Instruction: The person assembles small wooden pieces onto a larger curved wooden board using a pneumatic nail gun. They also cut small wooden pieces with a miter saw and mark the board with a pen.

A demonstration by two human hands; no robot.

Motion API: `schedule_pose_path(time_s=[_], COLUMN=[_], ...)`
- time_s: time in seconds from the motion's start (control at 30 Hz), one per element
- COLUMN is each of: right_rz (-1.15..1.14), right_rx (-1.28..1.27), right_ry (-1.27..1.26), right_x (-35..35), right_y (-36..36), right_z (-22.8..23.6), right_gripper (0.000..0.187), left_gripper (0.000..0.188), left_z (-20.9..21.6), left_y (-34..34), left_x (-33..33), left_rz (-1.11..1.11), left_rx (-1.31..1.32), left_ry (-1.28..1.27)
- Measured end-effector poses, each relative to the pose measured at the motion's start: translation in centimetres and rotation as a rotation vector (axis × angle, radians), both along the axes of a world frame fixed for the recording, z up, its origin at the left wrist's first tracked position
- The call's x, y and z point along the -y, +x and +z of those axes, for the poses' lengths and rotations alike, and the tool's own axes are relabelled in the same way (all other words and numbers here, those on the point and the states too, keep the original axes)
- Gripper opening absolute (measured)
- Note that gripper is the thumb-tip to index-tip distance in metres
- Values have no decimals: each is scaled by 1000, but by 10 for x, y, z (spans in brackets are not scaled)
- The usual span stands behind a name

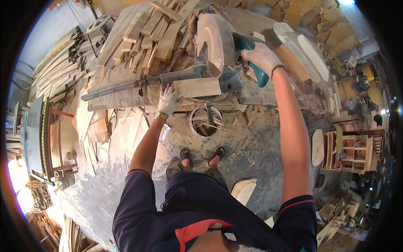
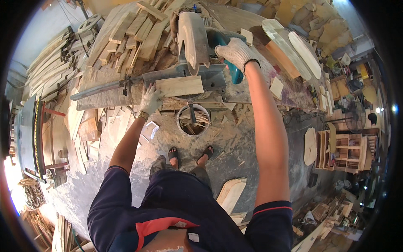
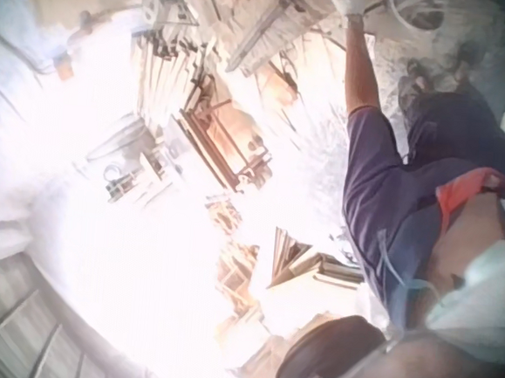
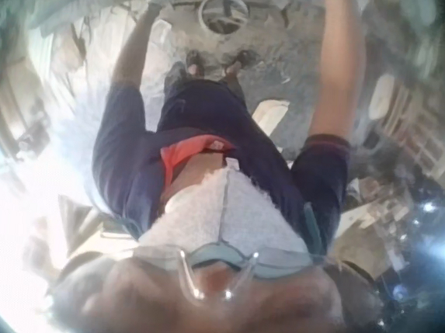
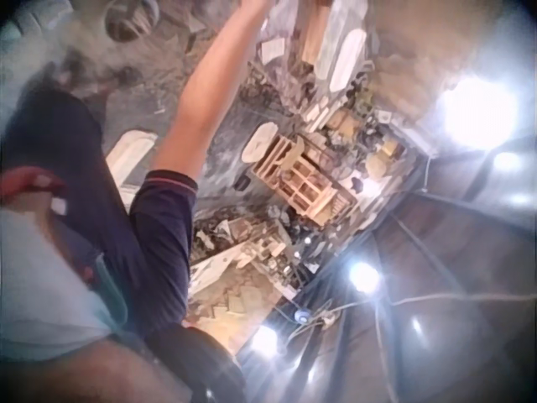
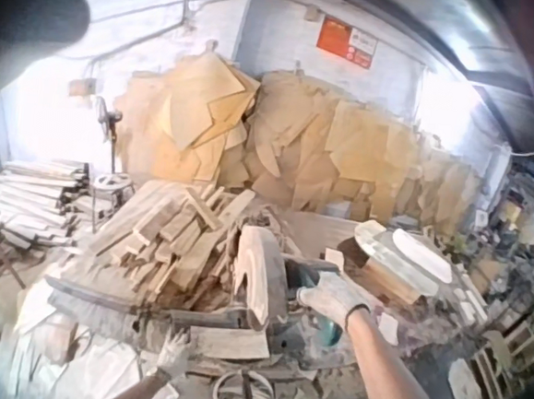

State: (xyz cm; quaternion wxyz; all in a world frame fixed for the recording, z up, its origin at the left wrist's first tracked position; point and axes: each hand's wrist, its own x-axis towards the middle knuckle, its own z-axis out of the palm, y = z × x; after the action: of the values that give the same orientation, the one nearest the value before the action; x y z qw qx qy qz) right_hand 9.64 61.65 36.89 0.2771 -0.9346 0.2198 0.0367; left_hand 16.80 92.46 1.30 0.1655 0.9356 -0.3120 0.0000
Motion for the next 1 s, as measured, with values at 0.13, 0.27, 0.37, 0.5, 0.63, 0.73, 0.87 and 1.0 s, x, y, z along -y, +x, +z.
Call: schedule_pose_path(time_s=[0.13,0.27,0.37,0.5,0.63,0.73,0.87,1.0], right_rz=[-22,-27,-20,-66,-54,-34,-57,-22], right_rx=[-1,-4,-70,-75,-21,34,-48,-110], right_ry=[23,-22,24,40,5,-32,-101,-82], right_x=[-1,0,0,-5,-15,-25,-29,-18], right_y=[-2,-3,-4,-10,-25,-35,-36,-25], right_z=[-2,0,2,-4,-11,-17,-15,-12], right_gripper=[40,42,40,40,36,37,34,32], left_gripper=[48,49,51,51,51,52,53,53], left_z=[-11,-14,-10,-3,-3,-4,-4,-3], left_y=[-10,-13,-12,-11,-13,-15,-14,-14], left_x=[25,51,52,55,59,59,59,59], left_rz=[69,142,165,166,184,187,167,161], left_rx=[74,33,-16,-41,-25,-29,-21,-30], left_ry=[-134,-156,-222,-165,-181,-151,-108,-138])
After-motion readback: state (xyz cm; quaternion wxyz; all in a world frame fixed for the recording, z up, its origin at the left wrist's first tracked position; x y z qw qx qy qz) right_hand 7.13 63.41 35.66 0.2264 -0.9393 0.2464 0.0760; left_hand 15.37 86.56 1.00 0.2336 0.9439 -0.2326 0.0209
